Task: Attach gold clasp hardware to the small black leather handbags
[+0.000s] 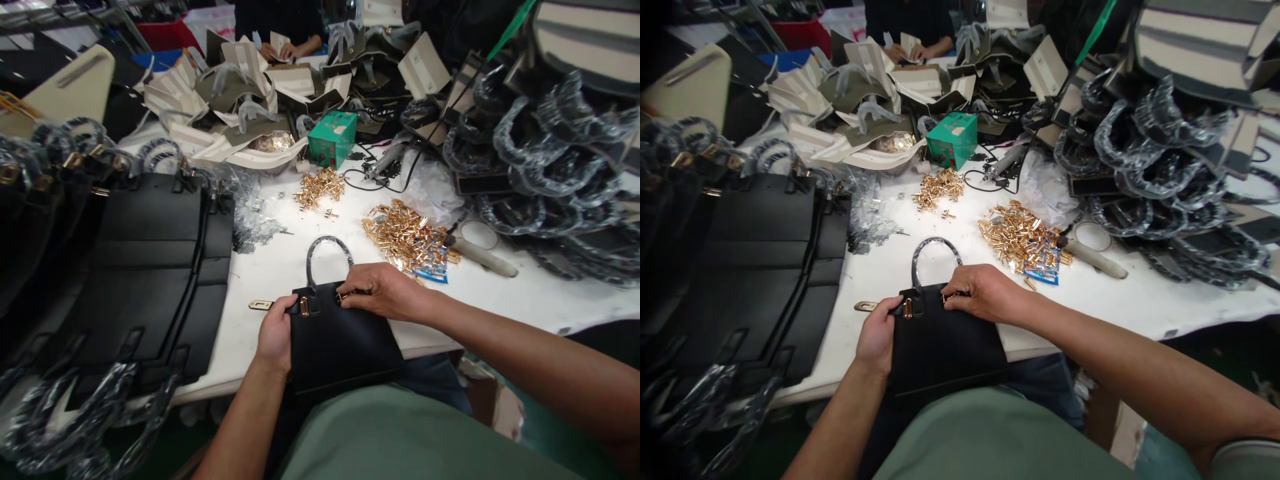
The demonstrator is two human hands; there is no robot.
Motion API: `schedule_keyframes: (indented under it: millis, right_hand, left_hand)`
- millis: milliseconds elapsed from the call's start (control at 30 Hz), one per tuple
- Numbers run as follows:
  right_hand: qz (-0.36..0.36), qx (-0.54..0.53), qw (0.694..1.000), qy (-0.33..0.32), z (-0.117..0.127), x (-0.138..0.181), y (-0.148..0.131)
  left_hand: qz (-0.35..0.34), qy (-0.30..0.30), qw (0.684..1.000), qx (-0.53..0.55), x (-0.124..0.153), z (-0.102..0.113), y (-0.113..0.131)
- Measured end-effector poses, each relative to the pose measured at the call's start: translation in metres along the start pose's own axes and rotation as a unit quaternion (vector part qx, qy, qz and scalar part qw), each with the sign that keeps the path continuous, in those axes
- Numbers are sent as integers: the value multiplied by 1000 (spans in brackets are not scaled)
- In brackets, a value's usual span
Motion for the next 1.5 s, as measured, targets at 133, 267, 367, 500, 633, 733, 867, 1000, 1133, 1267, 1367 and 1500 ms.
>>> schedule_keyframes:
  millis: [133, 267, 367, 500, 633, 733, 867, 1000, 1133, 1267, 1367, 1500]
  right_hand:
    - [-28, 27, 999, 2, -1, -1, -2]
    - [-56, 57, 997, -5, -3, -2, -5]
    - [-56, 90, 994, -17, -5, -3, -8]
    - [-14, 135, 990, -48, -8, -2, -11]
    - [29, 159, 982, -94, -7, -2, -12]
    - [50, 158, 979, -115, -5, -3, -11]
    - [52, 142, 983, -105, -5, -3, -7]
    - [37, 166, 984, -50, -5, 0, -2]
    - [37, 238, 965, -107, -3, -3, -9]
    - [31, 361, 915, -176, -3, -13, -24]
    - [32, 414, 886, -207, -5, -20, -31]
    - [33, 430, 874, -225, -10, -22, -32]
  left_hand:
    - [-1, 20, 1000, -6, 1, -4, -1]
    - [-5, 25, 1000, -4, 3, -8, -2]
    - [-7, 25, 1000, 1, 4, -9, -3]
    - [-9, 31, 999, -3, 5, -10, -5]
    - [-11, 27, 1000, -2, 6, -9, -6]
    - [-9, 27, 1000, 3, 5, -7, -6]
    - [0, 23, 1000, 13, 4, -8, -5]
    - [-9, 13, 1000, 21, 4, -11, -3]
    - [-15, -2, 1000, 10, 2, -12, -2]
    - [-18, -5, 1000, 4, 1, -10, -2]
    - [-24, 4, 1000, 4, 2, -10, -3]
    - [-30, 14, 999, 4, 2, -8, -3]
Point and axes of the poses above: each hand's wrist, its own x-axis away from the middle knuckle, its own z-axis out of the back of the hand, y = z × x, the point moved 2 cm from there along -x, towards the middle knuckle, and after that the axes turned 4 degrees about -z, right-handed, at the moved point
